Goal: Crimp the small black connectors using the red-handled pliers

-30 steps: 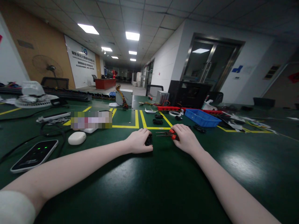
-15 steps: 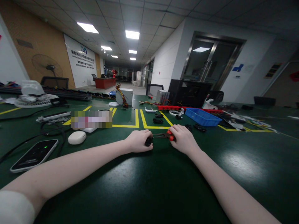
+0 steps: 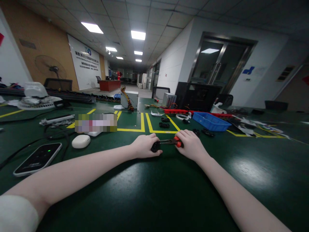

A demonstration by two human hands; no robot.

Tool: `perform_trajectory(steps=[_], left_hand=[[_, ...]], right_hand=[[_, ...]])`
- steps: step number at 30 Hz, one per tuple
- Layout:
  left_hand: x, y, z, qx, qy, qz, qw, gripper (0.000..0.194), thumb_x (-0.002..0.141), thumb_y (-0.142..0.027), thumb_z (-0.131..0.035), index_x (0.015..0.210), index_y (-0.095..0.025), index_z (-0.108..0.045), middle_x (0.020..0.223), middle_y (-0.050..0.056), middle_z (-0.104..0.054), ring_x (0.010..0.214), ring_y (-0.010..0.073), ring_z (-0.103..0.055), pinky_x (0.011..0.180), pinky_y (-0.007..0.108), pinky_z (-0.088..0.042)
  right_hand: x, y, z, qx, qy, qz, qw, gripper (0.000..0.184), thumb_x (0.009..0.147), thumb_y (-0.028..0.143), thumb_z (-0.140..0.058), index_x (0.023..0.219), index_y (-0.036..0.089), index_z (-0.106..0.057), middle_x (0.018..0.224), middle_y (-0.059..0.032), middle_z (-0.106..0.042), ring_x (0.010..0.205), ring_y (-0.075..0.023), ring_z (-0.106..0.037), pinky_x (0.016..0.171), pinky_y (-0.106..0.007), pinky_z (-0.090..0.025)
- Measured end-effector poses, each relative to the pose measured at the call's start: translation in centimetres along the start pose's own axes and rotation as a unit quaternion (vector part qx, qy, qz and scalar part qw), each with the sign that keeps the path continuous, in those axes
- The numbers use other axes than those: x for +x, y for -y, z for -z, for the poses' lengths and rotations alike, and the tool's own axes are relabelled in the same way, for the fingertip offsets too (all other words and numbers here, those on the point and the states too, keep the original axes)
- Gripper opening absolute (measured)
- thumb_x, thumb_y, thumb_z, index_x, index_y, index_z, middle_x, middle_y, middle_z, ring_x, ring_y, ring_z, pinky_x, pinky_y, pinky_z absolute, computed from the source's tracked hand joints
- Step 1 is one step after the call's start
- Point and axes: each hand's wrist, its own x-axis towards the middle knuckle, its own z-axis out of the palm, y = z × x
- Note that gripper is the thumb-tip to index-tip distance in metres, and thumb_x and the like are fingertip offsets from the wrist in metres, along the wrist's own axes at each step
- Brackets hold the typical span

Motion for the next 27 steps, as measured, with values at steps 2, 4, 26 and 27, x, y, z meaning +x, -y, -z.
perform_trajectory(steps=[2,4,26,27], left_hand=[[0.0,0.0,0.0,0.004,-0.001,-0.001,1.0,0.042,0.084,-0.057,-0.053,0.103,-0.019,-0.058,0.102,0.006,-0.062,0.079,0.0236,-0.067,0.066,0.031,-0.05],[0.0,0.0,0.0,0.007,-0.004,-0.001,1.0,0.042,0.084,-0.057,-0.053,0.103,-0.019,-0.056,0.101,0.005,-0.061,0.078,0.0234,-0.067,0.065,0.031,-0.049],[0.0,0.1,0.2,-0.022,0.003,-0.027,0.999,0.03,0.089,-0.045,-0.051,0.104,-0.019,-0.054,0.101,0.005,-0.062,0.084,0.0228,-0.065,0.074,0.032,-0.05],[0.0,0.1,0.2,-0.027,0.002,-0.031,0.999,0.028,0.09,-0.043,-0.051,0.104,-0.019,-0.054,0.1,0.005,-0.061,0.083,0.0224,-0.065,0.074,0.032,-0.05]], right_hand=[[0.0,0.0,0.0,0.004,0.006,-0.003,1.0,0.017,0.072,0.017,-0.058,0.089,0.017,-0.057,0.095,-0.0097,-0.063,0.091,-0.0242,-0.054,0.082,-0.033,-0.037],[0.0,0.2,0.0,0.007,0.015,-0.002,1.0,0.017,0.072,0.017,-0.058,0.089,0.017,-0.057,0.095,-0.0092,-0.063,0.091,-0.0239,-0.054,0.081,-0.033,-0.038],[0.1,0.9,-0.3,0.014,0.033,0.026,0.999,0.012,0.073,0.018,-0.058,0.085,0.018,-0.056,0.09,-0.0074,-0.065,0.084,-0.0211,-0.058,0.073,-0.031,-0.037],[0.1,0.8,-0.2,0.012,0.023,0.021,0.999,0.013,0.073,0.018,-0.058,0.086,0.018,-0.057,0.092,-0.0077,-0.065,0.085,-0.0215,-0.058,0.074,-0.031,-0.037]])
